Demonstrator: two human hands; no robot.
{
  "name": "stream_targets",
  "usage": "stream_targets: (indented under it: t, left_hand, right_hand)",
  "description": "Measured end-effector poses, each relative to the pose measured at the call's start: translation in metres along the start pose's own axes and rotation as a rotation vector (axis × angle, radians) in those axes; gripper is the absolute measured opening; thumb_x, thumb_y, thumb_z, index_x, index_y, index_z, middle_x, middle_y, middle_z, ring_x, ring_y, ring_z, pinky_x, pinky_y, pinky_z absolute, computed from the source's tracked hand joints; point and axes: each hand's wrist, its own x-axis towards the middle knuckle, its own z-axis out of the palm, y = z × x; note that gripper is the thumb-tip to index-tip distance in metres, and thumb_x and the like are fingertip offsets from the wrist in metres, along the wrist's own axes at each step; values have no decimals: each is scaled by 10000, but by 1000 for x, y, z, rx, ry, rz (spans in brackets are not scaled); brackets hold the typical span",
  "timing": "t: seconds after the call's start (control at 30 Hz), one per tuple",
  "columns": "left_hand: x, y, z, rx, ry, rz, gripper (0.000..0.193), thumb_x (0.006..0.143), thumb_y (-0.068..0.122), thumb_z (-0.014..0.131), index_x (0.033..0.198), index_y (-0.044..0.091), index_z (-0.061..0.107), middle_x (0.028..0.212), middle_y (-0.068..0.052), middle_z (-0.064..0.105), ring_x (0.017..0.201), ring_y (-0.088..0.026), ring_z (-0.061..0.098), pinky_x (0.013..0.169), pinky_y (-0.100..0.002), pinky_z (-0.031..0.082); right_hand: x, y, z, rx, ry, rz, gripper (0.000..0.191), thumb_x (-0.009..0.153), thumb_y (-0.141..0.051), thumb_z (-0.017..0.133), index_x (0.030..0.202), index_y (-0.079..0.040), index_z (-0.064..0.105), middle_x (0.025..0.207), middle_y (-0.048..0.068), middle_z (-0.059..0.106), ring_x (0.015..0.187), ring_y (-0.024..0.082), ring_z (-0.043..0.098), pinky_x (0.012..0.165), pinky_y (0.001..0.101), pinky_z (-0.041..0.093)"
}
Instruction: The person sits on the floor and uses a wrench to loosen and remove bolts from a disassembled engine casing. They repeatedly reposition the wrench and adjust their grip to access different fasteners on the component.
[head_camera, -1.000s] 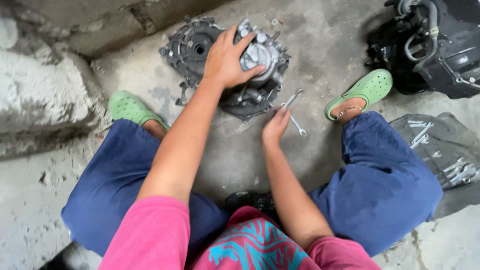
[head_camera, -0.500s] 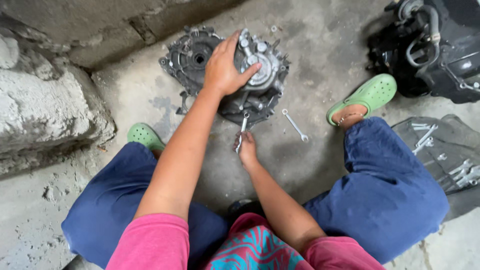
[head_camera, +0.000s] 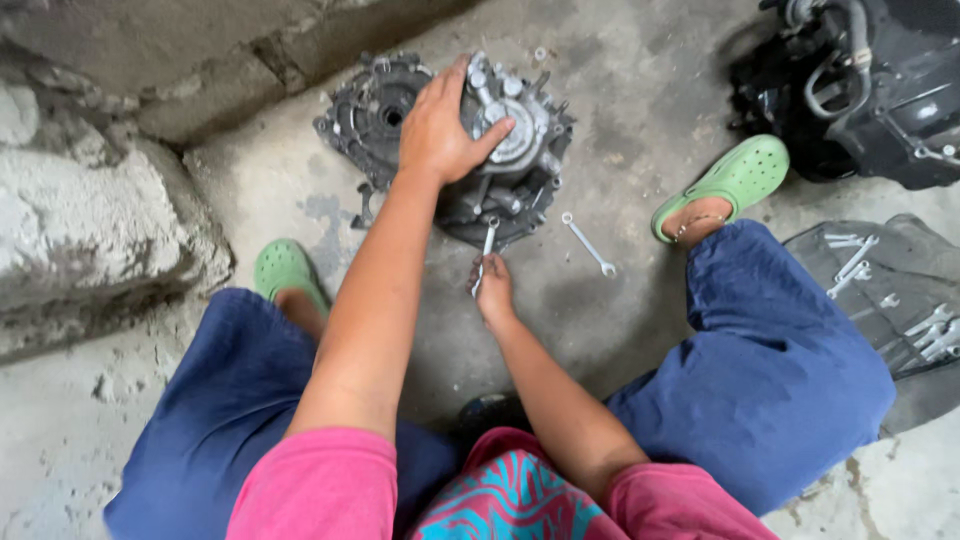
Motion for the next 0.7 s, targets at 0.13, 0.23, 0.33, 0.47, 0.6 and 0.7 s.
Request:
stream_targets:
  t: [0.13, 0.23, 0.33, 0.47, 0.6, 0.7]
  left_hand:
    - [1, -4, -1, 41, 28, 18, 1048, 801, 679, 793, 1543, 64, 381, 1478, -231, 512, 1347, -410, 493, 1099, -468, 420]
    - [4, -5, -4, 65, 42, 33, 1032, 847, 695, 782, 1552, 51, 391, 1497, -231, 515, 1368, -402, 506, 1135, -455, 434]
    - [5, -3, -10, 82, -19, -24, 1068, 810, 697, 771, 1551, 40, 370, 1470, -226, 521, 1338, -407, 505, 1088, -475, 430]
    - [1, 0, -14, 83, -6, 9, 1056, 801, 702, 775, 1543, 56, 391, 1487, -224, 516, 1355, -401, 502, 1102, -470, 422]
    - [-1, 4, -15, 67, 4, -13, 1043, 819, 685, 784, 1550, 53, 390, 1489, -233, 517, 1359, -413, 497, 1123, -458, 418]
    - [2, 7, -16, 76, 52, 32, 1042, 807, 680, 801, 1529, 47, 399, 1476, -246, 518, 1346, -422, 498, 1109, -457, 417]
  right_hand:
    - [-1, 2, -2, 49, -28, 15, 224, 1084, -264, 467, 978, -97, 570, 704, 1, 506, 576, 110, 478, 509, 283, 427]
    - [-3, 3, 1, 10, 29, 78, 218, 1075, -273, 472, 976, -105, 568, 696, 2, 505, 569, 109, 476, 502, 279, 424]
    - [-1, -5, 11, 36, 22, 33, 180, 1069, -251, 487, 987, -110, 563, 708, -7, 513, 575, 101, 475, 505, 273, 415]
    - [-1, -8, 21, -16, 37, 34, 187, 1061, -254, 488, 999, -107, 586, 686, 4, 522, 555, 114, 484, 501, 281, 417]
    - [-4, -5, 25, -3, -17, 0, 223, 1079, -258, 480, 988, -82, 582, 688, 4, 518, 554, 116, 480, 499, 290, 426]
    - [-1, -5, 27, 19, -15, 40, 198, 1068, -261, 483, 985, -106, 573, 675, 10, 519, 541, 136, 490, 476, 310, 426]
